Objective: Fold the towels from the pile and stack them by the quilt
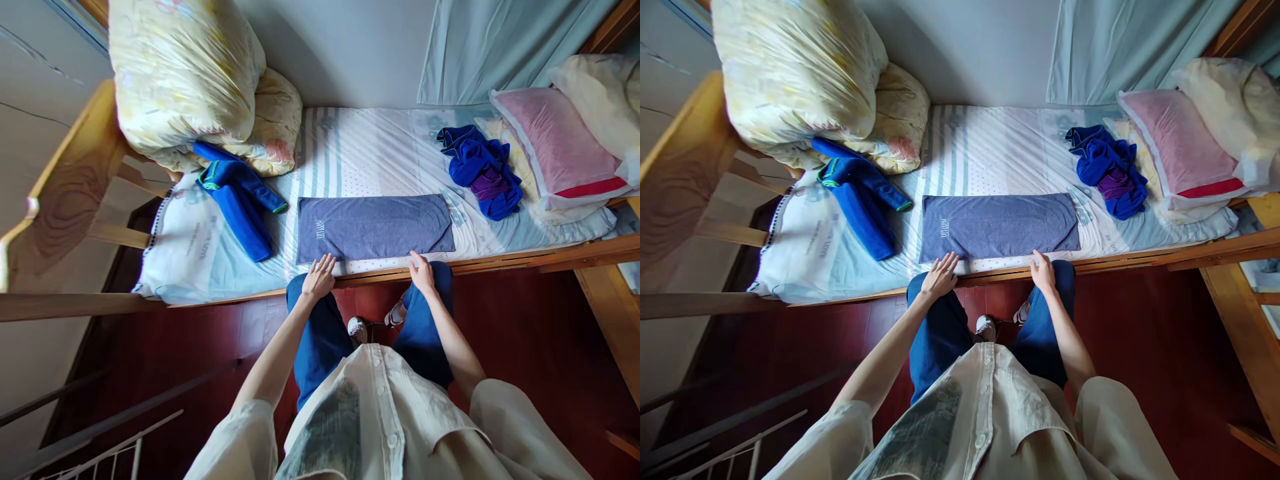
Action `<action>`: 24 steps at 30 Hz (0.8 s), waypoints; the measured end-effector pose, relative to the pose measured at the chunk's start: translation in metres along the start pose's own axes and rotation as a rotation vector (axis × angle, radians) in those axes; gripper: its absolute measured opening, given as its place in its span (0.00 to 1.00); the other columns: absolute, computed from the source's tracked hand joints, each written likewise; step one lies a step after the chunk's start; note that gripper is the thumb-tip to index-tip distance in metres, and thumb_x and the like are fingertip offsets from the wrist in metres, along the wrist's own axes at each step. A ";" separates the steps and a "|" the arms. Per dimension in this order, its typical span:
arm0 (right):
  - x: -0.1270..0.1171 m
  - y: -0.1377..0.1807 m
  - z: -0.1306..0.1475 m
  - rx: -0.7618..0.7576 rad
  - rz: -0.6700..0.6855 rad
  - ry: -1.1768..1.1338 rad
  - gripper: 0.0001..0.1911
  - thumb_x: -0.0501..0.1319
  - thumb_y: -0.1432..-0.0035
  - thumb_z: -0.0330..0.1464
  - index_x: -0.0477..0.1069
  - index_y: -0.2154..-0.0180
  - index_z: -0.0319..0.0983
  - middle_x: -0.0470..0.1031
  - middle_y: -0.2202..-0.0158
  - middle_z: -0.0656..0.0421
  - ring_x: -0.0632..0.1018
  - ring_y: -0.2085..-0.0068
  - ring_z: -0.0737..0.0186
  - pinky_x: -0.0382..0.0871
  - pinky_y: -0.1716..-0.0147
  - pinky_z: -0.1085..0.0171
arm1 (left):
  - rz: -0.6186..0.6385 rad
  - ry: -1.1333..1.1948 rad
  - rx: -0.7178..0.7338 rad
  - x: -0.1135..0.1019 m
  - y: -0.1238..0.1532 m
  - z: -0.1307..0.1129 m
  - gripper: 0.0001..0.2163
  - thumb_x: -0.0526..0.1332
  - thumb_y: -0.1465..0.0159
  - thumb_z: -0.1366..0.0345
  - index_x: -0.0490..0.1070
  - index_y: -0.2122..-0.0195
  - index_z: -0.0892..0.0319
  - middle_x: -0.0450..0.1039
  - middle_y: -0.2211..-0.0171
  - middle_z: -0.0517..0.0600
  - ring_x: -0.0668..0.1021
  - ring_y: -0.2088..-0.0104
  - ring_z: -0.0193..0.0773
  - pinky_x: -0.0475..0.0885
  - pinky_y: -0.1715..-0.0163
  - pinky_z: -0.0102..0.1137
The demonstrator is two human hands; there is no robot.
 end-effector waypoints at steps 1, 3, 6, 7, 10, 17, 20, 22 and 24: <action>0.016 0.005 0.004 0.039 0.017 -0.130 0.19 0.63 0.35 0.34 0.79 0.44 0.38 0.80 0.40 0.47 0.79 0.38 0.51 0.69 0.32 0.50 | 0.020 -0.010 0.024 0.001 -0.005 -0.007 0.34 0.53 0.35 0.68 0.59 0.25 0.66 0.54 0.24 0.63 0.58 0.23 0.53 0.53 0.24 0.52; 0.045 0.011 0.007 0.146 0.061 -0.378 0.16 0.69 0.38 0.36 0.81 0.49 0.40 0.84 0.47 0.50 0.82 0.42 0.52 0.72 0.35 0.50 | 0.054 -0.025 0.061 0.005 -0.012 -0.018 0.35 0.52 0.35 0.70 0.58 0.25 0.67 0.54 0.24 0.63 0.58 0.23 0.52 0.52 0.24 0.51; 0.078 0.013 0.007 0.286 0.095 -0.610 0.12 0.74 0.45 0.36 0.82 0.58 0.41 0.87 0.57 0.54 0.83 0.46 0.54 0.73 0.36 0.51 | 0.098 -0.027 0.097 0.011 -0.020 -0.031 0.35 0.52 0.35 0.71 0.57 0.24 0.66 0.56 0.25 0.63 0.59 0.24 0.52 0.53 0.24 0.51; 0.085 0.014 0.006 0.323 0.094 -0.656 0.11 0.75 0.45 0.35 0.82 0.60 0.41 0.87 0.60 0.55 0.84 0.47 0.55 0.73 0.37 0.52 | 0.119 -0.024 0.104 0.014 -0.021 -0.034 0.35 0.52 0.35 0.71 0.57 0.25 0.66 0.57 0.25 0.63 0.60 0.24 0.52 0.54 0.25 0.51; 0.106 0.017 -0.002 0.435 0.104 -0.759 0.09 0.76 0.47 0.31 0.81 0.63 0.39 0.86 0.66 0.58 0.86 0.54 0.58 0.78 0.43 0.56 | 0.188 -0.022 0.107 0.024 -0.022 -0.041 0.33 0.52 0.33 0.70 0.59 0.26 0.65 0.56 0.25 0.63 0.62 0.25 0.53 0.58 0.26 0.49; 0.144 0.021 -0.030 0.625 0.039 -0.924 0.05 0.72 0.40 0.29 0.77 0.66 0.36 0.84 0.71 0.59 0.83 0.70 0.66 0.81 0.60 0.66 | 0.206 -0.017 0.081 0.027 -0.022 -0.047 0.27 0.52 0.31 0.71 0.66 0.30 0.63 0.64 0.28 0.62 0.68 0.28 0.49 0.67 0.32 0.40; 0.155 0.019 -0.038 0.683 -0.008 -1.022 0.07 0.72 0.40 0.31 0.76 0.68 0.36 0.84 0.70 0.57 0.84 0.68 0.65 0.81 0.58 0.65 | 0.171 -0.018 0.062 0.020 -0.026 -0.048 0.23 0.51 0.30 0.71 0.72 0.35 0.61 0.71 0.33 0.62 0.73 0.32 0.49 0.73 0.38 0.39; 0.160 0.017 -0.043 0.712 -0.030 -1.078 0.09 0.73 0.41 0.32 0.75 0.68 0.37 0.84 0.69 0.57 0.85 0.67 0.64 0.81 0.57 0.64 | 0.179 -0.027 0.029 0.015 -0.035 -0.047 0.20 0.51 0.29 0.69 0.76 0.41 0.60 0.78 0.42 0.63 0.79 0.39 0.51 0.76 0.43 0.41; 0.164 0.017 -0.049 0.739 -0.058 -1.112 0.10 0.75 0.43 0.32 0.75 0.68 0.38 0.84 0.69 0.57 0.85 0.67 0.63 0.82 0.58 0.64 | 0.182 -0.023 0.007 0.009 -0.052 -0.049 0.18 0.51 0.28 0.68 0.79 0.46 0.61 0.82 0.50 0.63 0.82 0.46 0.51 0.77 0.46 0.42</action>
Point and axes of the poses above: each hand's wrist, its own y-axis away from the middle knuckle, its own x-axis out of the palm, z = x × y, the point moved 10 cm from there along -y, towards the middle knuckle
